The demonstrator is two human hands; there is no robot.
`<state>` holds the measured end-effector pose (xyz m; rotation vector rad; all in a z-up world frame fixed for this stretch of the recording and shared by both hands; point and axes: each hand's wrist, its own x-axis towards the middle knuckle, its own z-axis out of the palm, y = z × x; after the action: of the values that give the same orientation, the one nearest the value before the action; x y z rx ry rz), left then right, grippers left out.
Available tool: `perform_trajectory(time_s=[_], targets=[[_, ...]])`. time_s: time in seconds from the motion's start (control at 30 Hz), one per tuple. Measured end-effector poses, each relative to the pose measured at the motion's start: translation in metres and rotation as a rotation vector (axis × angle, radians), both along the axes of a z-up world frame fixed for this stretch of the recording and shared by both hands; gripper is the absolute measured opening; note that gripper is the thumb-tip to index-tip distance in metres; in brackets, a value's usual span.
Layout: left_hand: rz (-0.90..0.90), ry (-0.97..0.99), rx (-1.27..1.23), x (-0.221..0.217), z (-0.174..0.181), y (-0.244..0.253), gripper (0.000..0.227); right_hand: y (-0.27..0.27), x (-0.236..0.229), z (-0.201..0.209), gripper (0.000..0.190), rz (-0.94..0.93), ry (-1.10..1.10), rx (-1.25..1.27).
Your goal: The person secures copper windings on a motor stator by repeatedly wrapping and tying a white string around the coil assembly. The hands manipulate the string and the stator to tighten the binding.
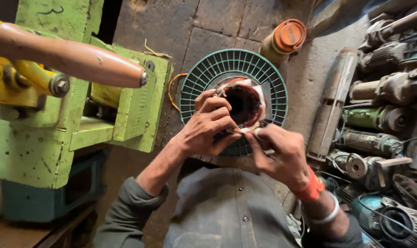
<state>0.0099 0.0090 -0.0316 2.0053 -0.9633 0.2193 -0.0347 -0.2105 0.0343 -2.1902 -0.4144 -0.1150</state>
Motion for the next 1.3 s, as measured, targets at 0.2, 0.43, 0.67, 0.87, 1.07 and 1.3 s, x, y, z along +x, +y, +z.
perform_trajectory(time_s=[0.2, 0.43, 0.67, 0.87, 1.07, 1.3], targets=[[-0.004, 0.019, 0.024, 0.002, 0.009, 0.001, 0.022, -0.007, -0.020, -0.042, 0.012, -0.172, 0.169, 0.163], [0.089, -0.049, 0.046, -0.005, 0.021, -0.011, 0.039, -0.022, 0.008, 0.006, 0.041, 0.119, -0.068, 0.010], [0.197, -0.046, -0.016, -0.020, 0.009, -0.028, 0.025, -0.034, 0.031, -0.007, 0.034, 0.314, -0.067, -0.088], [0.223, -0.087, 0.006, -0.022, 0.011, -0.026, 0.026, -0.030, 0.014, -0.019, 0.015, 0.214, -0.036, 0.162], [0.295, -0.074, -0.023, -0.024, 0.009, -0.034, 0.033, -0.019, 0.021, -0.034, 0.040, -0.347, 0.451, 0.547], [0.359, -0.100, -0.038, -0.024, 0.000, -0.044, 0.023, -0.019, 0.029, -0.056, 0.036, -0.286, 0.671, 0.589]])
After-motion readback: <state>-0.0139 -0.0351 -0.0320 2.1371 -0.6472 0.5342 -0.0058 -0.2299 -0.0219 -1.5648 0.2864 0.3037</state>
